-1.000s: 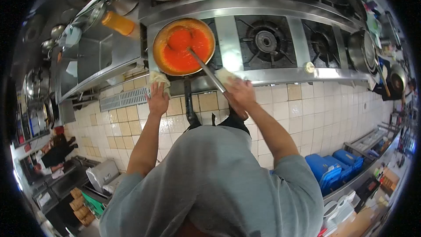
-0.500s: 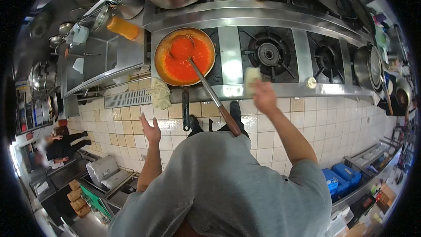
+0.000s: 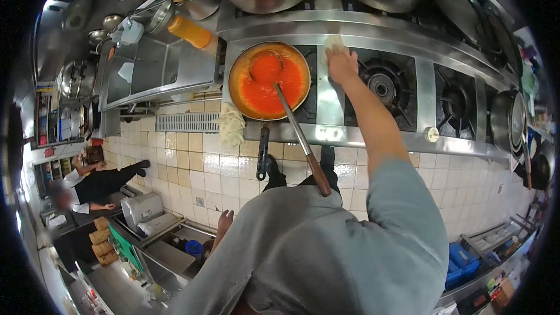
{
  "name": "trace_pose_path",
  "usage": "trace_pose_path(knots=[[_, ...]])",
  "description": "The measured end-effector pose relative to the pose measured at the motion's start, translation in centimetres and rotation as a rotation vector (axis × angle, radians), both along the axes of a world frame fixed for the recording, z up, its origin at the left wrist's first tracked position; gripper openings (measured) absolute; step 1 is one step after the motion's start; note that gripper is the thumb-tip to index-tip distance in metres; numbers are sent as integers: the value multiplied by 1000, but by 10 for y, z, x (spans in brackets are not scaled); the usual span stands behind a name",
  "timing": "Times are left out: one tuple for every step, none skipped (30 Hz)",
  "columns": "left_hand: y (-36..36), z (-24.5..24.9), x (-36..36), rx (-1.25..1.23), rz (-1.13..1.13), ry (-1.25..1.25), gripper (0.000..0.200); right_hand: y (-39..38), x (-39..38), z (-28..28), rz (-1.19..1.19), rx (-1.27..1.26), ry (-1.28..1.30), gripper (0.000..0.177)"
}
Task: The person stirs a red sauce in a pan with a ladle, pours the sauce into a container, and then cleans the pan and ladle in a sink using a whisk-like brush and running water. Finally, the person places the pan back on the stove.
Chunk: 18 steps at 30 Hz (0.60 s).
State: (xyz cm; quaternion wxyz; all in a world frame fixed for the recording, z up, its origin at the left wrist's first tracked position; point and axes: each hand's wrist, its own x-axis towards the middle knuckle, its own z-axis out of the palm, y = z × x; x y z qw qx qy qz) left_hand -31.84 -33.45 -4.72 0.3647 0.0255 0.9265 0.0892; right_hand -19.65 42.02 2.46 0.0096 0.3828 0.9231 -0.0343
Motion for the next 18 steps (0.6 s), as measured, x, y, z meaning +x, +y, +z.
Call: trace_pose_path(knots=[[11,6,5,29,85,-74,64,-20,10,2,30,10,-12,45],[17,9,9,42,7,-35,63,-46,25,1,61,19,-24,46],[19,9,7,47,20,-33,63,-73,44,-8,90,24,-7,48],[23,2,2,71,39,-44,62,-98,60,-14,118,33,12,50],[25,-8,-3,95,58,-57,61,-126,73,0,100,-53,-30,52],[25,-21,-12,113,83,-78,60,-149,86,16,79,-141,-74,55],[25,-33,-25,131,104,-100,59,-164,95,24,85,-136,-76,55],[29,-42,-42,127,-41,-50,59,-176,103,29,57,-241,-87,56],[34,-48,-59,121,-188,1,58,-185,110,34,27,-346,-99,58],[43,-51,-74,121,-195,23,59,-193,115,40,27,-342,-103,58],[55,-53,-89,124,-200,46,59,-199,118,45,49,-250,-29,59],[65,-53,-103,164,-211,63,59,-202,121,49,72,-157,45,60],[78,-51,-118,206,-223,83,59,-202,127,38,74,-146,44,60],[96,-48,-132,253,-232,109,58,-200,134,12,-38,-441,409,56],[108,-43,-142,295,-242,131,57,-204,140,-2,-155,-738,774,53],[123,-28,-144,302,-243,129,57,-214,135,14,-155,-731,773,53],[143,-6,-141,392,-150,92,55,-229,120,49,-395,-1442,817,47],[157,4,-139,482,-55,52,54,-243,107,70,-647,-2155,784,42]])
